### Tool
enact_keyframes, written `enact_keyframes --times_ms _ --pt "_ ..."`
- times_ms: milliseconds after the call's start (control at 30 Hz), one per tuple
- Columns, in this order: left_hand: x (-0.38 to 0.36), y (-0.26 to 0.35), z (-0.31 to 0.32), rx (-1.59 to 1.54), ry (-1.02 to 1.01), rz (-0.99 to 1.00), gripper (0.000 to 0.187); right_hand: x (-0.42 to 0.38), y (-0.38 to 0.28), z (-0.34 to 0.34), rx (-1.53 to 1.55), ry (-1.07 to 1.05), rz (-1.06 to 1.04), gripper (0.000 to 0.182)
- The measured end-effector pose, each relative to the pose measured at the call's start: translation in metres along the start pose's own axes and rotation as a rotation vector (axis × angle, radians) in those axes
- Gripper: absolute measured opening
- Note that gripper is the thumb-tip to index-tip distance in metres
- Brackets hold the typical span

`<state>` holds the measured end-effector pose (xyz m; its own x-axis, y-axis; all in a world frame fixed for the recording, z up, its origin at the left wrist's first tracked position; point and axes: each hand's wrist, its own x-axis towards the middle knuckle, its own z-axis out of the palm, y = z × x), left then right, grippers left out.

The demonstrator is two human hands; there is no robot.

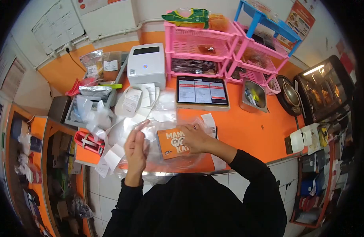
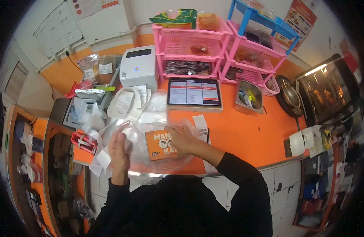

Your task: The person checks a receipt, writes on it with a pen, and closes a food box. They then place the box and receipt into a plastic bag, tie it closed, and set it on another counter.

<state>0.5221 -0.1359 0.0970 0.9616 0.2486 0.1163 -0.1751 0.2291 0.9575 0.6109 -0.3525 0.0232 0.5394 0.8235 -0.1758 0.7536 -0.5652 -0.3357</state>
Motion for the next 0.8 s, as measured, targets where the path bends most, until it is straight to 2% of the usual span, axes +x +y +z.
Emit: enact_keyframes --times_ms 67,133,167,267,367,400,433,500,567,733,800 --pt "0.005 0.011 0.004 -0.059 -0.050 0.053 0.034 -0.013 0.002 -0.015 -0.067 -0.099 0.000 0.026" --pt "0.015 0.023 0.020 -0.110 -0.072 0.077 0.036 -0.025 0.003 -0.031 -0.098 -0.255 0.148 0.027" --pt "0.019 0.026 0.029 -0.056 -0.088 0.124 0.037 -0.032 0.004 -0.035 -0.110 -0.332 0.223 0.029" --pt "0.021 0.035 0.054 -0.076 -0.221 0.121 0.038 -0.058 0.034 -0.006 -0.193 -0.361 0.285 0.041" --pt "0.017 0.054 0.086 -0.121 -0.263 0.123 0.036 -0.094 0.022 -0.062 -0.205 -0.553 0.343 0.048" --pt "0.017 0.061 0.095 -0.126 -0.265 0.116 0.036 -0.109 0.033 -0.063 -0.159 -0.480 0.376 0.046" --pt "0.021 0.066 0.100 -0.232 -0.388 0.144 0.034 -0.128 0.044 -0.070 -0.138 -0.440 0.393 0.044" --pt "0.023 0.076 0.121 -0.244 -0.414 0.113 0.035 -0.167 0.060 -0.094 -0.120 -0.394 0.413 0.039" --pt "0.016 0.083 0.151 -0.168 -0.395 0.073 0.040 -0.196 0.070 -0.119 -0.287 -0.559 0.499 0.036" --pt "0.022 0.033 0.216 -0.278 -0.632 -0.114 0.037 -0.257 0.112 -0.135 -0.355 -0.748 0.742 0.033" --pt "0.024 0.006 0.240 -0.294 -0.680 -0.182 0.035 -0.282 0.147 -0.128 -0.283 -0.664 0.803 0.028"
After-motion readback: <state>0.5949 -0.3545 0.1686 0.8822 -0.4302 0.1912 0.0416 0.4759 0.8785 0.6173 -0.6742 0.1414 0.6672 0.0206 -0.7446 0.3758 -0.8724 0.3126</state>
